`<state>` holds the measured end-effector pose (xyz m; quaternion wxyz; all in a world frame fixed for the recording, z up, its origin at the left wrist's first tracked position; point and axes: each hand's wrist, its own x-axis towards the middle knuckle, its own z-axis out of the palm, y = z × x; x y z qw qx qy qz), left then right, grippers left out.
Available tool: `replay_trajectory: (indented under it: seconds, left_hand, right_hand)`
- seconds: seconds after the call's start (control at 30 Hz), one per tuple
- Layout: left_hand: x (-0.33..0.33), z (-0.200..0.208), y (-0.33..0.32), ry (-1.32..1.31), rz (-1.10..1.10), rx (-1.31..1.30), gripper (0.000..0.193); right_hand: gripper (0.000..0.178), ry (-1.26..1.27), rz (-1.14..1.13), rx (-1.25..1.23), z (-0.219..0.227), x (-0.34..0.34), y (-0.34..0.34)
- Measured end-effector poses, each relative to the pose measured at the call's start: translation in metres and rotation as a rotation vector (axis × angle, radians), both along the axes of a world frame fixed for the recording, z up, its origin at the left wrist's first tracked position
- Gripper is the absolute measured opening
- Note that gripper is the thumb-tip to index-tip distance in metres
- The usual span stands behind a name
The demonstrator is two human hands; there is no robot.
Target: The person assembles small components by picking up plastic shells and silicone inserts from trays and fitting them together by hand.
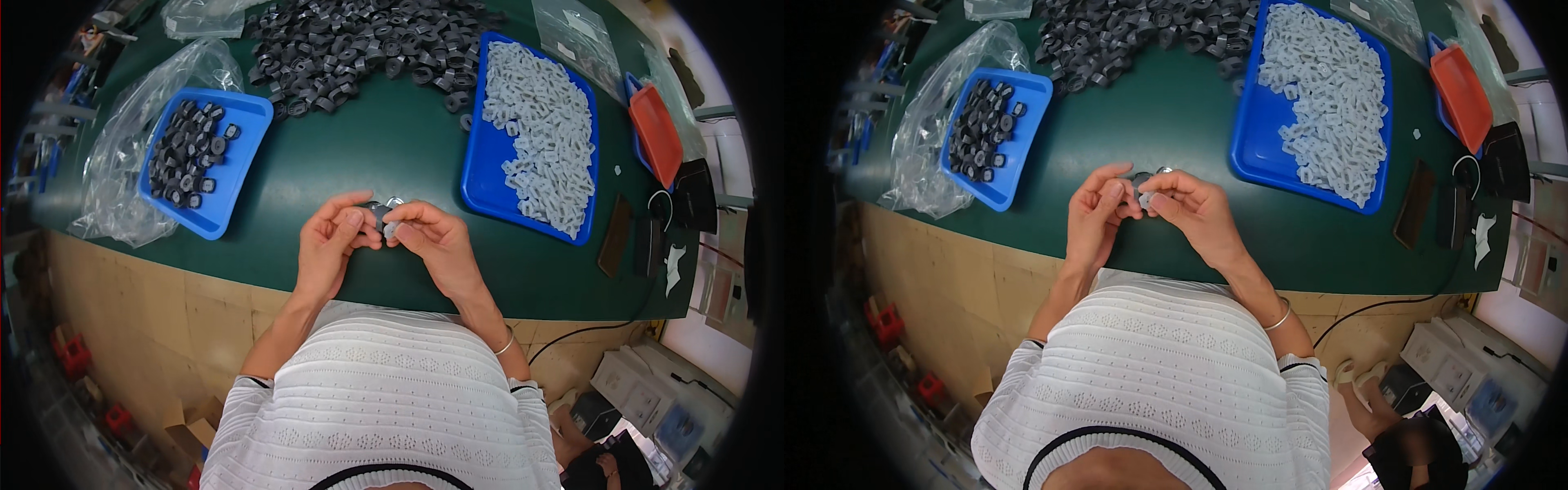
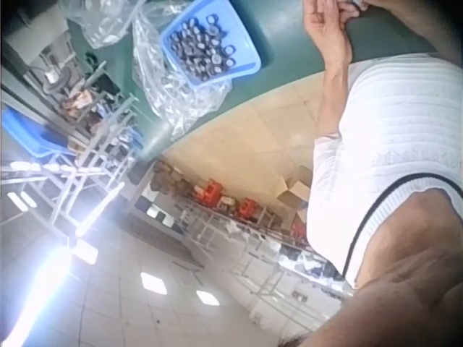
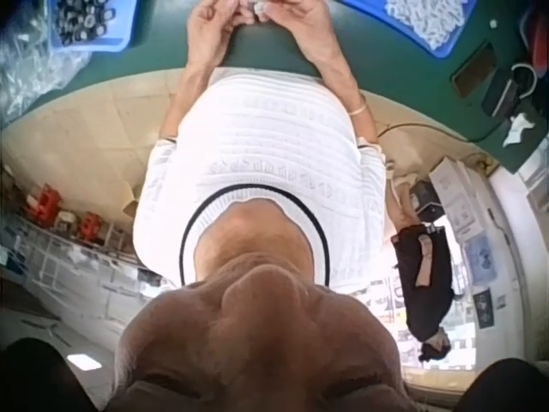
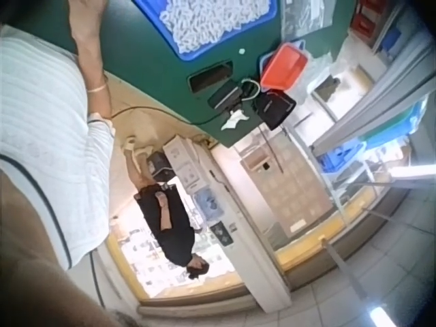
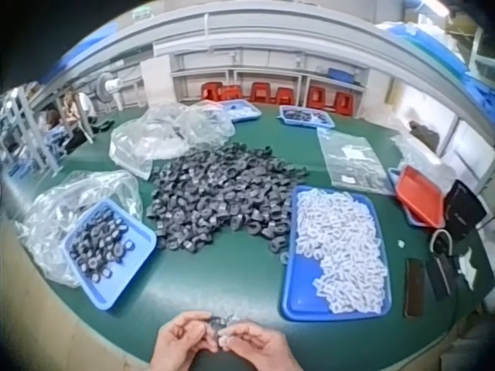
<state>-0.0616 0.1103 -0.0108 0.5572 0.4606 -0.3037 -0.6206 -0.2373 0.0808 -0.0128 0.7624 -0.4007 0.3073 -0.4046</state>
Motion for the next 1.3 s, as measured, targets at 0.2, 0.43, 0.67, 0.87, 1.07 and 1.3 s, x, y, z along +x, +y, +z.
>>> replay_trajectory:
  seconds: [0.2, 0.43, 0.67, 0.87, 1.07, 1.3]
  left_hand:
    - [0.004, 0.007, -0.008, 0.232, -0.181, 0.133, 0.026]
    - [0.002, 0.011, -0.016, 0.003, -0.269, 0.061, 0.024]
    - [-0.016, 0.009, -0.023, -0.075, -0.065, 0.008, 0.021]
    - [-0.013, 0.006, -0.020, -0.087, -0.176, 0.047, 0.025]
    - [-0.007, 0.005, -0.018, 0.065, -0.186, 0.088, 0.026]
    - [-0.005, 0.009, -0.019, 0.117, -0.189, 0.163, 0.031]
  right_hand:
    - [0.020, -0.032, -0.004, -0.017, 0.006, -0.002, 0.002]
    - [0.017, -0.048, -0.089, 0.028, 0.008, -0.004, 0.001]
    - [0.018, 0.060, -0.166, -0.086, 0.013, -0.007, 0.002]
    - [0.017, 0.151, -0.294, -0.119, 0.007, -0.007, 0.000]
    - [0.039, 0.904, -0.304, -0.924, 0.020, -0.006, 0.001]
    - [0.023, 0.711, -0.536, -0.763, 0.023, -0.018, -0.003]
